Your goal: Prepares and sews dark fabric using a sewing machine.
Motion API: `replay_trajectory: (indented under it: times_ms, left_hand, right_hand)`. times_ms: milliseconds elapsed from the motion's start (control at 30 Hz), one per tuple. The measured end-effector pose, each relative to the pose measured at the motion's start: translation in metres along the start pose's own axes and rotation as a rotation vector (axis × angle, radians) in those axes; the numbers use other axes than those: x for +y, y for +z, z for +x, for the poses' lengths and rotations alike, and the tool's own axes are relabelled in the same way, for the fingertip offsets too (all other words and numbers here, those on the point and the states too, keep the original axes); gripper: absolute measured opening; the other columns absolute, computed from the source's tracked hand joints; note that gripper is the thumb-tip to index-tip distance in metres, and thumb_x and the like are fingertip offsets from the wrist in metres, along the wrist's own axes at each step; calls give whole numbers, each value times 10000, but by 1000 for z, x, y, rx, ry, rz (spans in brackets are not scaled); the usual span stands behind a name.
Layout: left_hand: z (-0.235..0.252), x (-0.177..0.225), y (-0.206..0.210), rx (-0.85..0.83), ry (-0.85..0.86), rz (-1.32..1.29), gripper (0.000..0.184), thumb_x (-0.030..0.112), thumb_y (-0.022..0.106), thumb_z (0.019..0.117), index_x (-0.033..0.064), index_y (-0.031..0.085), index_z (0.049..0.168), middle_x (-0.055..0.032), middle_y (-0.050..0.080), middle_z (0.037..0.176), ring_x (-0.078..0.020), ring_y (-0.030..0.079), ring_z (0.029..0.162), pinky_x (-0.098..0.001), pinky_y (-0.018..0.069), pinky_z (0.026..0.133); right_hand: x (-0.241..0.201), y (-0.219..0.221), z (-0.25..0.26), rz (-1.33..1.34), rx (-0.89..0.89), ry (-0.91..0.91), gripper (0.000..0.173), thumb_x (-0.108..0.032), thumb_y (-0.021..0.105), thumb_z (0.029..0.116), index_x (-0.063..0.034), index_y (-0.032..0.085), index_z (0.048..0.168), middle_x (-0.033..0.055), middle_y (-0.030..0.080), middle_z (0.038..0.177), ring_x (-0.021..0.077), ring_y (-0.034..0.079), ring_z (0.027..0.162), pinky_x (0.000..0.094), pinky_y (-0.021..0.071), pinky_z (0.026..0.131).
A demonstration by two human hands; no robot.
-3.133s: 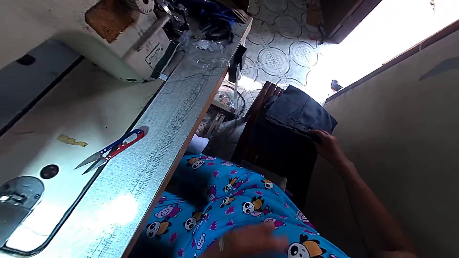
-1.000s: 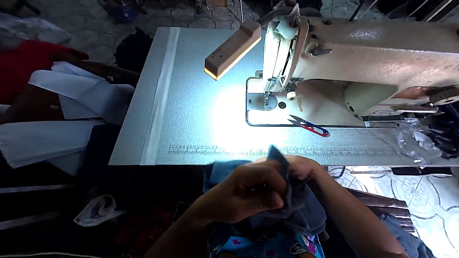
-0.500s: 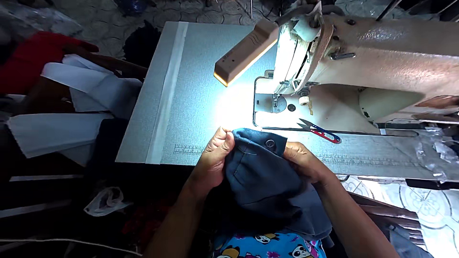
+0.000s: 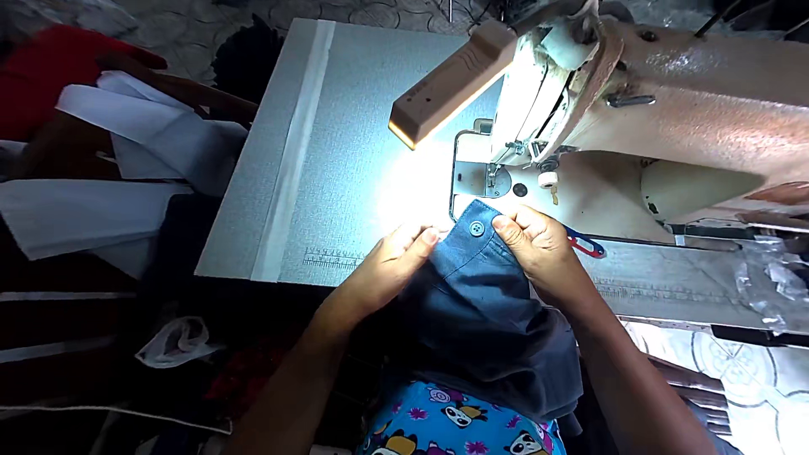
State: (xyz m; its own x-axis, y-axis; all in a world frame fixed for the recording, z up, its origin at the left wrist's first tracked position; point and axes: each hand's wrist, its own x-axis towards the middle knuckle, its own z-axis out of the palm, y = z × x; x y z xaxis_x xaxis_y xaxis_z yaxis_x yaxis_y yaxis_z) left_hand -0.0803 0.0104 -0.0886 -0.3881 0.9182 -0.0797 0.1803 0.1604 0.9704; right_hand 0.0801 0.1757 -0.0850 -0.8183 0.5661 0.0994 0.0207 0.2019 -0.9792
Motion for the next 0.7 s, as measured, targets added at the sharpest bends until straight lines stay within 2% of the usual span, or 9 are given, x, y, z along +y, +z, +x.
replay_trajectory:
  times_ms: [33, 100, 133, 200, 233, 300, 367, 533, 700]
  left_hand:
    - [5, 5, 7, 10, 25, -69, 309, 286, 506, 1045, 72, 620, 1235, 74, 686, 1003, 23, 639, 922, -206, 540, 836]
    - [14, 11, 23, 63, 36, -229, 144, 148, 596, 1007, 71, 666, 1105, 72, 712, 898, 14, 665, 823, -187, 564, 763]
    - [17, 11, 28, 94, 28, -285, 86, 90, 607, 1003, 62, 676, 1046, 58, 709, 855, 4, 667, 781, -188, 567, 737]
    - [20, 9, 33, 117, 2, -349, 90, 43, 588, 1005, 62, 676, 1002, 43, 702, 822, -9, 665, 752, -189, 570, 717]
    - [20, 7, 33, 116, -5, -370, 99, 36, 584, 1005, 61, 679, 1002, 37, 705, 824, -16, 670, 754, -193, 573, 718]
    - [19, 5, 35, 115, -8, -398, 102, 25, 584, 1001, 60, 680, 995, 28, 713, 835, -25, 675, 764, -202, 577, 731]
    - [18, 5, 37, 128, -16, -401, 103, 25, 586, 1001, 65, 680, 990, 34, 712, 833, -21, 674, 763, -201, 577, 730]
    - [17, 3, 39, 135, -22, -393, 112, 41, 582, 1011, 69, 682, 972, 30, 710, 829, -22, 672, 762, -198, 572, 723]
    - [16, 0, 39, 130, -43, -400, 116, 48, 580, 1016, 73, 676, 957, 21, 701, 825, -29, 667, 761, -200, 568, 718]
  right_hand:
    - [1, 3, 0, -24, 11, -22, 153, -130, 576, 1040, -110, 606, 891, -91, 505, 619, -46, 453, 510, 119, 382, 481]
    - [3, 7, -1, -20, 14, -31, 158, -120, 596, 1028, -106, 611, 871, -94, 493, 608, -50, 433, 502, 113, 370, 478]
    - [3, 7, -2, 8, -2, -9, 182, -123, 580, 1036, -118, 600, 855, -94, 487, 608, -45, 435, 508, 118, 371, 484]
    - [1, 2, -3, 99, -53, 90, 217, -124, 512, 1036, -147, 604, 842, -95, 512, 635, -31, 474, 549, 143, 401, 519]
    - [0, 0, -5, 125, -62, 134, 207, -111, 495, 1008, -150, 632, 858, -101, 544, 655, -34, 501, 569, 148, 425, 536]
    - [2, -3, -7, 119, -56, 130, 137, -30, 562, 938, -95, 683, 926, -72, 629, 703, -23, 565, 590, 154, 479, 547]
    - [5, -1, -9, 79, -23, 99, 118, -1, 602, 907, -83, 685, 924, -70, 645, 718, -29, 573, 597, 145, 485, 553]
    - [11, 7, -9, 144, 49, 76, 111, 8, 634, 898, -85, 690, 876, -68, 623, 668, -30, 540, 548, 137, 460, 516]
    - [17, 10, -11, 189, 48, 67, 92, 9, 655, 923, -69, 704, 925, -62, 662, 709, -28, 577, 582, 140, 494, 551]
